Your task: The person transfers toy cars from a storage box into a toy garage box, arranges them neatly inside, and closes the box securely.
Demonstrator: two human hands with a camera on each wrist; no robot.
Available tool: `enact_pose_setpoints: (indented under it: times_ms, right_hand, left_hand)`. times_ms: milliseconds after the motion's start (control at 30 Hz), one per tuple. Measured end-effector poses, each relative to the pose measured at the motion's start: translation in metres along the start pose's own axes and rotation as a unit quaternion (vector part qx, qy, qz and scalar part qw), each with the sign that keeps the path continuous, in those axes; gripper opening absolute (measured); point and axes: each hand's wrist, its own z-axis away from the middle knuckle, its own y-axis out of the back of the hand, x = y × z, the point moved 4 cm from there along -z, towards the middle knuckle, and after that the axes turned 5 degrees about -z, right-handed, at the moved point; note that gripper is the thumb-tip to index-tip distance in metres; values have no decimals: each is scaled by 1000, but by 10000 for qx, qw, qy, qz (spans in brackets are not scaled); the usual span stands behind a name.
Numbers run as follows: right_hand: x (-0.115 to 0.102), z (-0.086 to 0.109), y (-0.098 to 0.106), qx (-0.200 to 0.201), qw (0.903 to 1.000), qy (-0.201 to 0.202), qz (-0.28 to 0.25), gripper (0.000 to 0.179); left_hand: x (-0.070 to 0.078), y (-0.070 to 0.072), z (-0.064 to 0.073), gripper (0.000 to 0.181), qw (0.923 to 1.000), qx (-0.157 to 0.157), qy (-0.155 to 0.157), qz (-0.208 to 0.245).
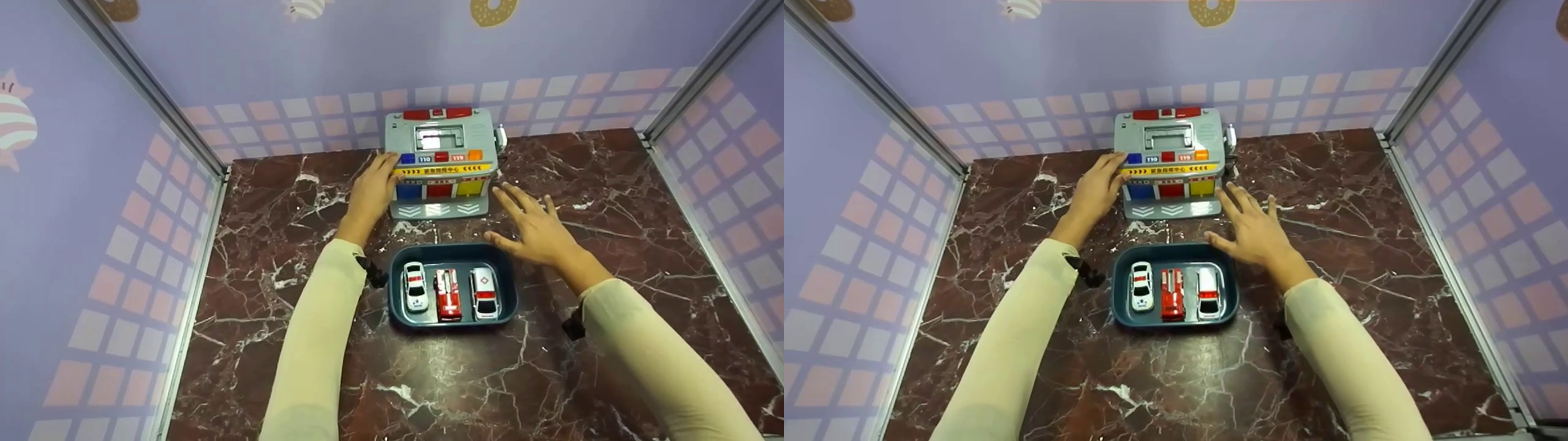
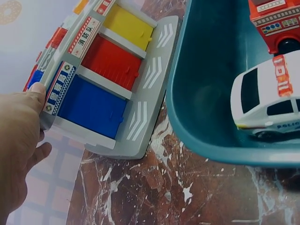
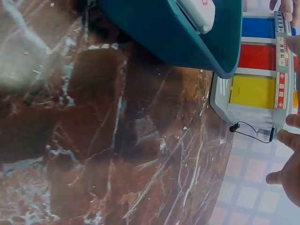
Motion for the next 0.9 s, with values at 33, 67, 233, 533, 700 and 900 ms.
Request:
enact_pose_setpoints:
  times_ms: [33,67,233,533,700,900]
  right_hand:
    - [0,-2,1,27,10000,27,-16,96]
    - [0,-3,3,56,10000,53,-31,96]
    - [-2,-13,9,194,9995,207,-155,95]
    - [1,-34,13,219,9992,221,-258,97]
    - [1,-42,11,206,9990,236,-309,97]
    - [1,-48,11,272,9987,126,-419,101]
  left_hand:
    - [1,0,-1,57,10000,20,-23,37]
    - [2,0,-1,57,10000,30,-43,67]
    - [3,1,-3,57,9999,20,-46,146]
    - [-2,3,-3,54,9996,158,-103,197]
    - [-3,4,-3,54,9992,200,-68,346]
    - [0,4,-5,57,9993,52,176,315]
